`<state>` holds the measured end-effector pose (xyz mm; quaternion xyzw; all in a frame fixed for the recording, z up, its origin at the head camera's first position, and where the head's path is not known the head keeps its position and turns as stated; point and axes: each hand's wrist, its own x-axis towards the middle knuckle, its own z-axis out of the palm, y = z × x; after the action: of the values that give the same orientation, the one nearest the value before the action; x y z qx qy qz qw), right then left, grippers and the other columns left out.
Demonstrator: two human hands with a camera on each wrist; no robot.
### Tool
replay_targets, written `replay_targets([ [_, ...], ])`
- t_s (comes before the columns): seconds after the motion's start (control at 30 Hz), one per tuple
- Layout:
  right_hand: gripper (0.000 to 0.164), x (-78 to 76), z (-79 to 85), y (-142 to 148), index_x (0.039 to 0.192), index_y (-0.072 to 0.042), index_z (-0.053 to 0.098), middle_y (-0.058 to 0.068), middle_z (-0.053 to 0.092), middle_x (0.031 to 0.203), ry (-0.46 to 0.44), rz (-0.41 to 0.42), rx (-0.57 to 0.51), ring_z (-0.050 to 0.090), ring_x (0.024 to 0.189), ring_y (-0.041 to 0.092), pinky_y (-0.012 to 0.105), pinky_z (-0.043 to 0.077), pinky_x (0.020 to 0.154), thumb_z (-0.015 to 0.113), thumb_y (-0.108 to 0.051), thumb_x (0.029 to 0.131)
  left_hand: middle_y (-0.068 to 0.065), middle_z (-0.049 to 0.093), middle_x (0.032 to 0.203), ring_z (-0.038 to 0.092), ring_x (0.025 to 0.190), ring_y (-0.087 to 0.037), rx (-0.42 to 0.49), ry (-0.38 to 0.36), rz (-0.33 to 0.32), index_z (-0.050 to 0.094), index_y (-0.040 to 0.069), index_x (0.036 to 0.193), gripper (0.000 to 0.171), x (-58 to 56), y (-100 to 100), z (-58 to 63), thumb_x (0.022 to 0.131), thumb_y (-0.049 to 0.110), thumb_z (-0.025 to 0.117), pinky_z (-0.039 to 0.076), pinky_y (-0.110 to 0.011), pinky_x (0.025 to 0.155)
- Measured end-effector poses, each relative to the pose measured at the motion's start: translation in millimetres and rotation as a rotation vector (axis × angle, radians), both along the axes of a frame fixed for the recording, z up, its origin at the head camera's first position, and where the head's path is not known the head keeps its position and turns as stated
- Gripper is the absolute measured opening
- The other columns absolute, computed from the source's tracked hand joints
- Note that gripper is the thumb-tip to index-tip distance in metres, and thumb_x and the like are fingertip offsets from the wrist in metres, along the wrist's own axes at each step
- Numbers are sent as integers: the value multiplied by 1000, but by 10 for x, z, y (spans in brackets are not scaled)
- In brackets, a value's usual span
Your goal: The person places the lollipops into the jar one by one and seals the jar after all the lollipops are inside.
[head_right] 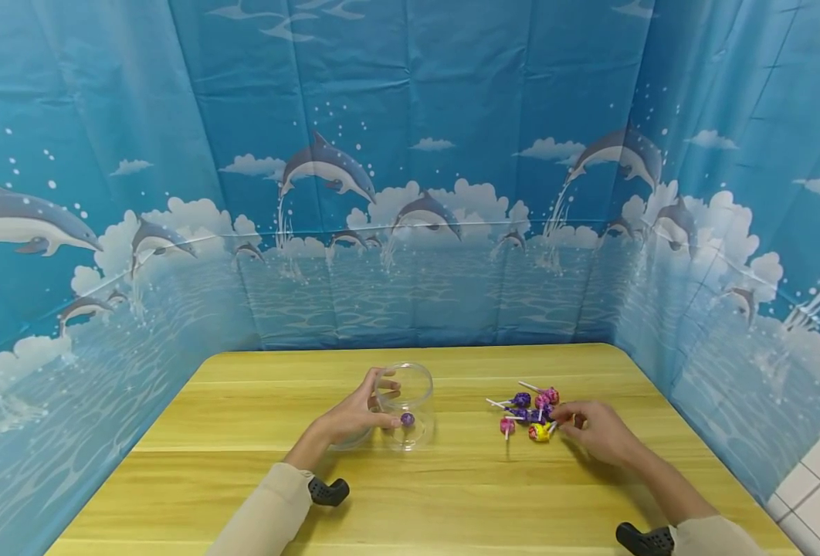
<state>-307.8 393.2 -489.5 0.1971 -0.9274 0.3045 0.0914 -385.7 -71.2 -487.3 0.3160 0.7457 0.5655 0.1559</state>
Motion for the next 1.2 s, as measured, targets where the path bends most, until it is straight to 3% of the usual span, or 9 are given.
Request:
replay_targets([
  [0.2, 22, 10, -80, -30, 116, -4, 75, -3, 67, 95, -42, -26, 12, 49, 73, 9, 29, 41, 59, 74, -3, 94, -22, 33, 156, 47, 135, -35, 2, -3, 2, 24, 26, 156, 79, 13, -2, 1, 96, 19, 75, 43, -49, 104],
  [0.33, 21, -5, -112, -40, 112, -7, 76, -4, 65, 93, -7, -21, 26, 47, 69, 8, 29, 40, 59, 76, 0, 92, -22, 32, 156, 45, 137, -36, 7, -8, 2, 24, 26, 156, 79, 17, 0, -5, 96, 19, 75, 43, -50, 105],
  [0.5, 19, -34, -141, -44, 101, -16, 76, -3, 67, 99, 77, 24, 66, 54, 73, 5, 29, 48, 62, 79, -1, 89, -22, 32, 156, 44, 139, -38, 7, -11, -2, 23, 27, 157, 80, 23, 4, -7, 96, 19, 75, 44, -50, 104],
  [0.67, 20, -63, -126, -64, 95, -20, 75, -9, 65, 96, 158, 34, 169, 62, 80, 7, 33, 54, 69, 82, -3, 87, -23, 32, 156, 44, 138, -37, 7, -7, -6, 23, 27, 157, 80, 25, 7, -5, 96, 19, 76, 44, -50, 104],
  [0.87, 19, -102, -56, -62, 91, -20, 74, -13, 64, 92, 178, 68, 303, 64, 81, 10, 36, 56, 72, 82, -4, 87, -22, 33, 156, 46, 136, -35, 0, -5, 3, 24, 27, 156, 80, 20, 5, -9, 96, 19, 76, 43, -50, 104],
  [0.97, 22, -116, -40, -59, 89, -23, 74, -14, 65, 91, 242, 117, 348, 64, 81, 8, 36, 56, 72, 81, -2, 87, -22, 33, 155, 46, 136, -36, 3, -10, 5, 24, 26, 156, 78, 19, 3, -4, 97, 18, 75, 44, -49, 104],
  [1.2, 33, -179, -17, -62, 82, -25, 71, -13, 62, 88, 448, 259, 468, 60, 78, 7, 36, 54, 66, 79, 7, 82, -22, 34, 155, 51, 128, -24, 3, -13, 10, 25, 25, 155, 78, 10, -1, -3, 96, 18, 76, 44, -48, 103],
])
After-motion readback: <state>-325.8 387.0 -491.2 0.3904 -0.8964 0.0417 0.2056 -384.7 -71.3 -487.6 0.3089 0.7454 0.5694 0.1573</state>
